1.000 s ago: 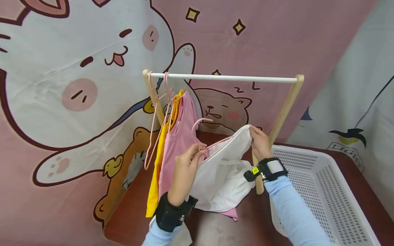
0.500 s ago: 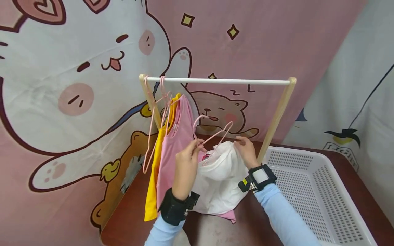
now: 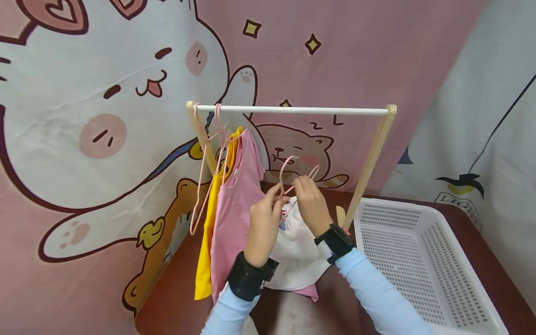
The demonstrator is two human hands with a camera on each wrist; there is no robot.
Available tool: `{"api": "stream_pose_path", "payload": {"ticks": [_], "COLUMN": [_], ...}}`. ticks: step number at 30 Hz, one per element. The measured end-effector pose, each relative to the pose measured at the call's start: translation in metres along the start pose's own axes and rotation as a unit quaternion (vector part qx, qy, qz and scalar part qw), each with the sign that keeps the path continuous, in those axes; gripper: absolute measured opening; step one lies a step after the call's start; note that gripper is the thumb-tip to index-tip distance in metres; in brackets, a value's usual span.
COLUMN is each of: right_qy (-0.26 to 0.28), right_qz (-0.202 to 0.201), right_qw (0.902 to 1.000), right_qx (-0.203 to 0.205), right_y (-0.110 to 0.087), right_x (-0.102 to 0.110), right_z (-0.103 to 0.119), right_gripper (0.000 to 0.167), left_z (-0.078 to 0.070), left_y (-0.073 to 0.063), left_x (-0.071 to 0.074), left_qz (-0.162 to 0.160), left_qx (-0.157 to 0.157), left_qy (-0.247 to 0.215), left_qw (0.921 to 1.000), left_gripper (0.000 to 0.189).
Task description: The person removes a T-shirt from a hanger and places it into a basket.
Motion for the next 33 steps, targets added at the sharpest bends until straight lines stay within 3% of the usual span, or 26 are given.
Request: {"api": "stream_pose_path", "payload": {"ticks": [2,4,8,11,14,18,21,23,25,30,33], "right_qy": [-0.003,0.002,0.026,0.047,0.073,0.088,0.093,0.107,0.133,0.18,0.179], "right_qz": [0.002,0.004,0.014,0.022,0.019,-0.018,-0.053,-0.058,-0.046,0.009,0.011], "right_qw": [1.0,0.9999,0.9982,0.9945,0.9873,0.975,0.9664,0.9618,0.955,0.9305,0.9332], "right_qx": [-0.005,-0.016,-0.052,-0.091,-0.14,-0.204,-0.234,-0.245,-0.261,-0.319,-0.311], "right_y": [-0.001,-0.001,0.001,0.008,0.017,0.031,0.039,0.041,0.038,0.015,0.009], "right_x": [0.001,0.002,0.002,0.005,0.013,0.029,0.039,0.041,0.038,0.023,0.019], "right_z": [-0.005,-0.01,-0.026,-0.044,-0.066,-0.1,-0.125,-0.139,-0.149,-0.16,-0.162], "right_gripper": [0.016,0.018,0.021,0.021,0.019,0.01,0.016,0.019,0.021,0.026,0.032], "left_z": [0.0,0.002,0.0,-0.008,-0.017,-0.019,-0.015,-0.011,-0.008,-0.001,0.004], "left_y": [-0.007,-0.019,-0.047,-0.061,-0.07,-0.083,-0.089,-0.089,-0.084,-0.064,-0.05], "left_x": [0.001,0.005,0.019,0.024,0.026,0.028,0.03,0.028,0.024,0.009,0.001], "left_qz": [0.016,0.031,0.048,0.062,0.112,0.234,0.327,0.36,0.365,0.314,0.291], "left_qx": [-0.002,0.004,-0.008,-0.037,-0.059,-0.051,-0.025,-0.01,0.001,0.007,0.013], "left_qy": [0.039,0.108,0.252,0.3,0.278,0.187,0.108,0.062,0.036,0.015,0.006], "left_qw": [0.9991,0.9936,0.9664,0.9513,0.9522,0.9527,0.9384,0.9308,0.9302,0.9493,0.9566], "left_gripper": [0.049,0.056,0.037,0.036,0.036,0.035,0.034,0.033,0.034,0.039,0.039]}}
Point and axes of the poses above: each hand's wrist, its own y-axis towards the middle knuckle, its own x-axis out of the back of the hand, z = x × y, the point moved 6 cm from there along y, towards the middle knuckle, and after that the axes turned 7 degrees about y, right-handed, at the moved point
